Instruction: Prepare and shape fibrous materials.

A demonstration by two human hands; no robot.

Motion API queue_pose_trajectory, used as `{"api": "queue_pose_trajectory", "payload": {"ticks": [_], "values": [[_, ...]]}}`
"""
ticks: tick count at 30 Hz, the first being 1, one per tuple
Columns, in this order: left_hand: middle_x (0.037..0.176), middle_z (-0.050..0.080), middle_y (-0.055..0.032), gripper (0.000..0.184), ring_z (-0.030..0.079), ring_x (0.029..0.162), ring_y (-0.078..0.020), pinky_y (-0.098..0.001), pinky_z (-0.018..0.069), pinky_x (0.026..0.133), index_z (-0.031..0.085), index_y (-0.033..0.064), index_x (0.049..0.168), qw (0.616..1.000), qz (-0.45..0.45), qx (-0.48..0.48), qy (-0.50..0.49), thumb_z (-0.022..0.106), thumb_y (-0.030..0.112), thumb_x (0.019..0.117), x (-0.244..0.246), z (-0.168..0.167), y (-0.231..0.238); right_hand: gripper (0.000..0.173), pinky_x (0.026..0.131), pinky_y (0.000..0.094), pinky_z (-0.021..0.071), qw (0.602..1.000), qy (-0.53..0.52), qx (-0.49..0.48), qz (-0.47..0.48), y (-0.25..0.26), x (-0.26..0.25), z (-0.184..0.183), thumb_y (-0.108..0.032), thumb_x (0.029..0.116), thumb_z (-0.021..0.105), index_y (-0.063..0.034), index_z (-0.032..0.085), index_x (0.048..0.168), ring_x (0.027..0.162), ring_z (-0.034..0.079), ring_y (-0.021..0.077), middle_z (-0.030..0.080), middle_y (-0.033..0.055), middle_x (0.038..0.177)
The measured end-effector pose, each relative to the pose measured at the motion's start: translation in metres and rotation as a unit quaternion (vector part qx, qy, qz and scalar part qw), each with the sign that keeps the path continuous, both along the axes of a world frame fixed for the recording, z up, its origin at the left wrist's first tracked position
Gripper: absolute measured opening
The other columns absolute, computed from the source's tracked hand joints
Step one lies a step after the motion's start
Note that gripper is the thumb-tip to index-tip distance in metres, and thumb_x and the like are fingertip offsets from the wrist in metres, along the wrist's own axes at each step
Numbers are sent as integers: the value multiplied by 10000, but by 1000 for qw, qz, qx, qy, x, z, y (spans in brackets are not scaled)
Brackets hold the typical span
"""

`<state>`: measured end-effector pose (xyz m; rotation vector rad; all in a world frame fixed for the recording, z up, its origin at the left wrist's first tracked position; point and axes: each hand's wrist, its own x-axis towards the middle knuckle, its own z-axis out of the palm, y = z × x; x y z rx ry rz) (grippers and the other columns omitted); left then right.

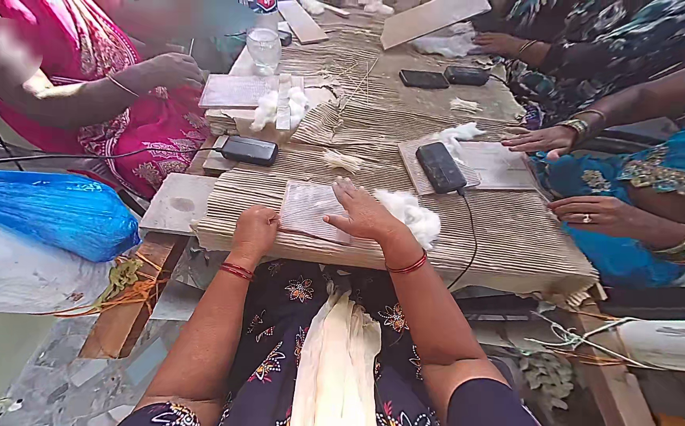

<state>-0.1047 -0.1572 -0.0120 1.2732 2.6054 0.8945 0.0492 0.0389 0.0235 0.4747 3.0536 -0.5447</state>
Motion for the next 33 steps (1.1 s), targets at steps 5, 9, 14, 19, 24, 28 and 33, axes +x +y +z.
{"api": "queue_pose_trajectory", "payload": {"ticks": [5, 9, 14, 19, 24, 28, 33], "values": [[1030, 707, -262, 125, 680, 1040, -424, -596, 513, 958, 759, -63, 976, 1000, -7, -2, -1, 645, -15, 962, -8, -1, 6, 1062, 1233, 651, 102, 994, -99, 39, 3, -3, -42, -23, -743, 917, 534, 3, 245, 1616, 1581, 152, 367, 181, 210, 1699], [995, 720, -247, 130, 690, 986, -409, -591, 523, 916, 781, -42, 971, 998, -57, 33, -22, 656, -48, 939, -17, -6, -10, 1099, 1209, 708, 39, 993, -99, 56, -21, -28, -24, -37, -795, 862, 556, -109, 215, 1650, 1594, 74, 358, 107, 170, 1722], [957, 735, -205, 127, 702, 898, -347, -563, 549, 835, 790, -16, 946, 989, -121, 52, -60, 682, -72, 912, -33, -3, -23, 1053, 1187, 738, 25, 989, -127, 46, -56, -57, 15, -28, -834, 853, 509, -193, 255, 1649, 1594, 74, 356, 140, 153, 1721], [955, 722, -249, 139, 695, 938, -398, -567, 526, 889, 775, -61, 969, 994, -77, 76, -27, 644, -78, 928, -30, -1, -15, 1009, 1198, 726, 82, 993, -104, 10, -58, -46, 0, 0, -795, 898, 491, -159, 259, 1646, 1582, 135, 379, 176, 190, 1705], [1023, 709, -273, 152, 680, 1027, -442, -590, 510, 960, 764, -66, 1007, 998, -47, 35, -1, 621, -61, 956, -24, -5, -8, 1121, 1193, 739, 7, 990, -117, 25, -74, -35, -52, -21, -793, 899, 501, -35, 147, 1645, 1596, 32, 367, 70, 190, 1722], [1051, 731, -256, 157, 690, 1061, -421, -592, 500, 991, 776, -44, 1022, 997, -71, 3, -23, 634, -33, 957, -31, -6, -16, 1166, 1172, 760, 39, 989, -106, 57, -85, -58, -29, -38, -847, 839, 520, -89, 172, 1654, 1592, 31, 387, 73, 170, 1726], [1054, 737, -244, 150, 694, 1057, -408, -599, 496, 985, 785, -33, 1008, 993, -114, -5, -43, 648, -30, 947, -41, -1, -21, 1126, 1179, 750, 16, 979, -185, 36, -75, -88, 16, -11, -874, 859, 423, -88, 230, 1642, 1592, 96, 354, 151, 160, 1717]]}}
